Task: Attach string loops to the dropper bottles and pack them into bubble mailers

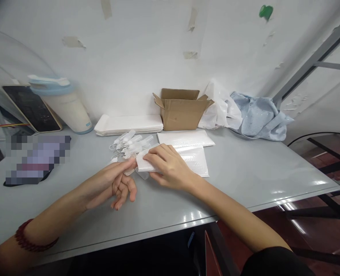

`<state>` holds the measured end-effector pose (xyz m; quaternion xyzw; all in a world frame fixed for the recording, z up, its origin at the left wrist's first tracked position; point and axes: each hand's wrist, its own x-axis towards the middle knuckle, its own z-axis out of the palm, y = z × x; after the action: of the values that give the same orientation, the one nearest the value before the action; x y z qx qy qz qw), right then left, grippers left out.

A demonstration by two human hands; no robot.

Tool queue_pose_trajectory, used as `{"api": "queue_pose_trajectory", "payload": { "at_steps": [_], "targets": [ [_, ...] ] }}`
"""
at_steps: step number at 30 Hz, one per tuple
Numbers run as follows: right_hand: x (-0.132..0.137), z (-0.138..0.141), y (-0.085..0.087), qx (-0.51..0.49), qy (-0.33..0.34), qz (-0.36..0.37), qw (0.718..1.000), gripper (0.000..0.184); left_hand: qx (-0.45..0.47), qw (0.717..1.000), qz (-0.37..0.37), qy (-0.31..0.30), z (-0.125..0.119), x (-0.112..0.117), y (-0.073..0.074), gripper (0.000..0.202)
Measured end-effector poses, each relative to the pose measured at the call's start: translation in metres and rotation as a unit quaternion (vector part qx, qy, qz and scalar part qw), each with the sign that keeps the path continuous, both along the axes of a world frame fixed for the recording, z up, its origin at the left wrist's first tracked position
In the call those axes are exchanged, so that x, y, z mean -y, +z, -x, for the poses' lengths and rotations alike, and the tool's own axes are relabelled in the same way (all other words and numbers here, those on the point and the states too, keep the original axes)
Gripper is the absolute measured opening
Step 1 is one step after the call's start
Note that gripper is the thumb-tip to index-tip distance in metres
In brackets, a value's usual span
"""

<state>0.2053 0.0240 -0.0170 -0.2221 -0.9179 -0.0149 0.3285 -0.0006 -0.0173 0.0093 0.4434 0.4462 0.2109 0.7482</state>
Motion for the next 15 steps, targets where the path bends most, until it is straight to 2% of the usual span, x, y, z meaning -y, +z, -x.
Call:
{"api": "queue_pose_trajectory", "payload": {
  "at_steps": [2, 4, 5, 7, 9, 10, 12, 15],
  "targets": [
    [0.000, 0.000, 0.001, 0.005, 0.003, 0.004, 1.000, 0.028, -0.032, 0.999, -0.021, 0.000, -0.001, 0.001, 0.000, 0.059],
    [-0.002, -0.002, 0.003, 0.006, -0.008, 0.009, 1.000, 0.029, -0.089, 0.990, -0.097, 0.045, -0.003, 0.003, 0.001, 0.056],
    [-0.003, -0.004, 0.004, 0.005, -0.017, 0.013, 1.000, 0.030, -0.129, 0.976, -0.154, 0.088, -0.003, 0.004, 0.001, 0.053],
    [-0.006, -0.007, 0.007, -0.008, -0.035, 0.018, 0.999, 0.032, -0.209, 0.925, -0.261, 0.181, -0.003, 0.005, 0.003, 0.046],
    [-0.007, -0.010, 0.010, -0.027, -0.041, 0.020, 0.999, 0.032, -0.254, 0.884, -0.312, 0.239, -0.002, 0.004, 0.003, 0.045],
    [-0.007, -0.010, 0.011, -0.034, -0.041, 0.020, 0.998, 0.032, -0.260, 0.880, -0.314, 0.245, -0.001, 0.003, 0.002, 0.046],
    [-0.006, -0.010, 0.012, -0.035, -0.035, 0.020, 0.999, 0.032, -0.246, 0.903, -0.286, 0.206, 0.000, 0.000, -0.001, 0.040],
    [-0.003, -0.006, 0.010, -0.005, -0.019, 0.028, 0.999, 0.034, -0.192, 0.950, -0.220, 0.110, 0.001, -0.004, -0.006, 0.029]
  ]
}}
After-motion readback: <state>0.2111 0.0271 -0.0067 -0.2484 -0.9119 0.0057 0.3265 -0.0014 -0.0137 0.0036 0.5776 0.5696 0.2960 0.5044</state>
